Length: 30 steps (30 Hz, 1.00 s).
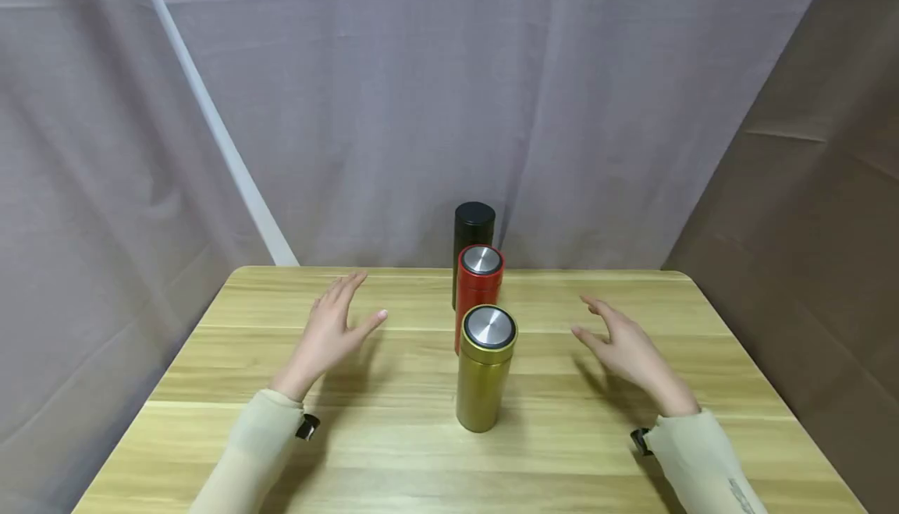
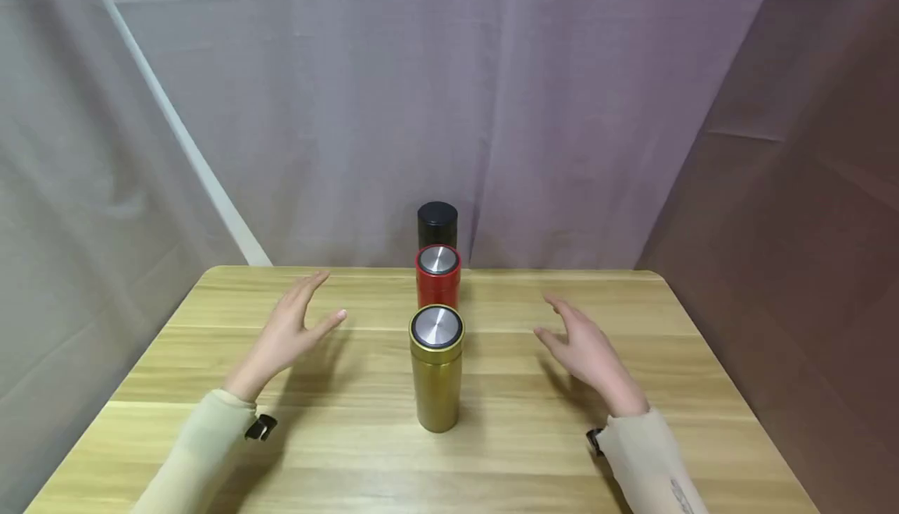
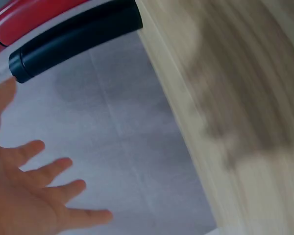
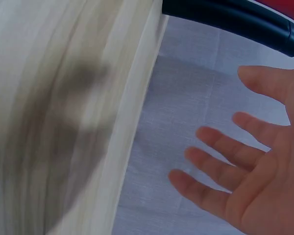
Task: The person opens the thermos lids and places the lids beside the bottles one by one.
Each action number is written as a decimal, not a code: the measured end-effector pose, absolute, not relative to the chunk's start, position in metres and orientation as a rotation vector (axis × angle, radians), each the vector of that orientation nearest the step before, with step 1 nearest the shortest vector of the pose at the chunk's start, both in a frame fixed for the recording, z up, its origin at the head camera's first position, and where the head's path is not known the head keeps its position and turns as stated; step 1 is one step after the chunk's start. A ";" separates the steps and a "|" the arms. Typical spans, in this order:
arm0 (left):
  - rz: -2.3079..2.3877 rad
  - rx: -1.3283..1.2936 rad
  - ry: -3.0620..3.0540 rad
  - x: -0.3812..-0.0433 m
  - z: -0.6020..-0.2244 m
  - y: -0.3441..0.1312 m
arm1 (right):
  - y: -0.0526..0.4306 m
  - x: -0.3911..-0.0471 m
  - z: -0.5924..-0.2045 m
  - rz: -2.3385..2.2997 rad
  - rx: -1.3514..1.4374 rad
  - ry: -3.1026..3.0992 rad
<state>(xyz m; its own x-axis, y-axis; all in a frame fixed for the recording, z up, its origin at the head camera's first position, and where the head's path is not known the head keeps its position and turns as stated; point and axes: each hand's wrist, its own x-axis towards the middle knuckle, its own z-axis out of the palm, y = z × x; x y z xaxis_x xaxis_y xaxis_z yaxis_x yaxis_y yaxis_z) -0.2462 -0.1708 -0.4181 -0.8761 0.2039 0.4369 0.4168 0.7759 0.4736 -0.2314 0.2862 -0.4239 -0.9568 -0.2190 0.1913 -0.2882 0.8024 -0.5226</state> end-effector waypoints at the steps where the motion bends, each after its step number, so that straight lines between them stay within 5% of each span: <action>1: -0.829 -0.512 -2.589 -0.245 -0.418 -0.169 | 0.286 -0.230 -0.425 0.864 0.413 -2.859; 30: -1.263 -1.077 -2.491 -0.203 -0.422 -0.087 | 0.263 -0.211 -0.437 0.991 0.609 -2.767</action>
